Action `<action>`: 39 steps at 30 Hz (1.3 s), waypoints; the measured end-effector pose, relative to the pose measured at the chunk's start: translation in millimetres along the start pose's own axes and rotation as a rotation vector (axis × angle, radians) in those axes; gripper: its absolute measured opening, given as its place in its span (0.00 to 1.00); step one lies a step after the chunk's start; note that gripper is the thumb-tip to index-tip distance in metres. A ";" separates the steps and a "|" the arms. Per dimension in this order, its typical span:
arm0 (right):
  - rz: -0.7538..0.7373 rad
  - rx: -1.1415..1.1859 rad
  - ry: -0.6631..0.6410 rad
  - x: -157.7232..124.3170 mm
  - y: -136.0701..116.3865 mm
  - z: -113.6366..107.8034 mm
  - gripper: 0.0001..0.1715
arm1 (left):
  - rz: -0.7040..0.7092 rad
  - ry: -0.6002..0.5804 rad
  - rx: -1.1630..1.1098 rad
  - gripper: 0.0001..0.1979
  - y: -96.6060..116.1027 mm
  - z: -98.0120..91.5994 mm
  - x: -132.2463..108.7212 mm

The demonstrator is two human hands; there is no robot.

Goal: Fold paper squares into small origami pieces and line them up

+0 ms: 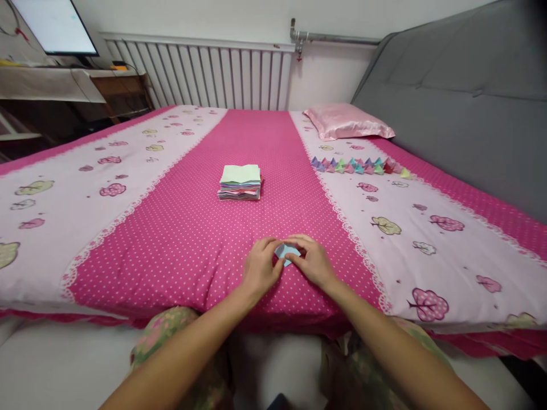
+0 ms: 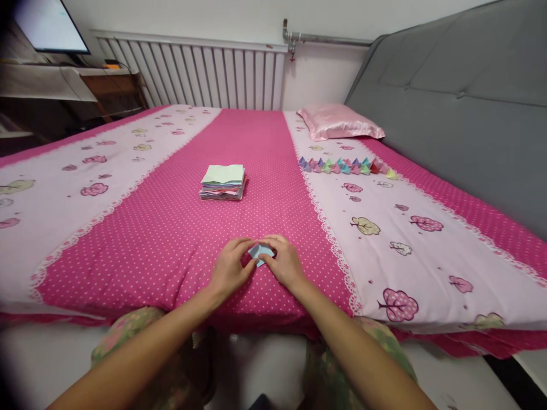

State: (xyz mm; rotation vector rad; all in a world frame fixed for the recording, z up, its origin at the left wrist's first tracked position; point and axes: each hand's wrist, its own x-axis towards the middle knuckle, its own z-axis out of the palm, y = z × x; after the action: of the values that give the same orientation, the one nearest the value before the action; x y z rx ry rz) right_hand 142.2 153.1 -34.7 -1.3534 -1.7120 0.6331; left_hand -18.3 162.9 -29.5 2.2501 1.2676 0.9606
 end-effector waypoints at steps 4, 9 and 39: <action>-0.102 -0.253 -0.020 -1.1 1.0 -0.3 0.19 | 0.160 -0.115 0.214 0.13 0.2 -1.5 1.3; -0.151 -0.549 -0.117 -2.8 -1.1 -2.7 0.19 | 0.176 -0.142 0.354 0.16 -1.7 2.5 -0.5; -0.123 -0.566 -0.312 -3.3 -3.0 -14.1 0.24 | 0.254 -0.345 0.182 0.12 -3.0 -13.9 6.4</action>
State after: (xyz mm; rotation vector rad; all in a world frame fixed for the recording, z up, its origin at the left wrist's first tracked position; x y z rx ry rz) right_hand 152.8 147.5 -25.9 -1.5678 -2.3270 0.3052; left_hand -27.8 169.9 -19.3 2.6239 0.9675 0.5160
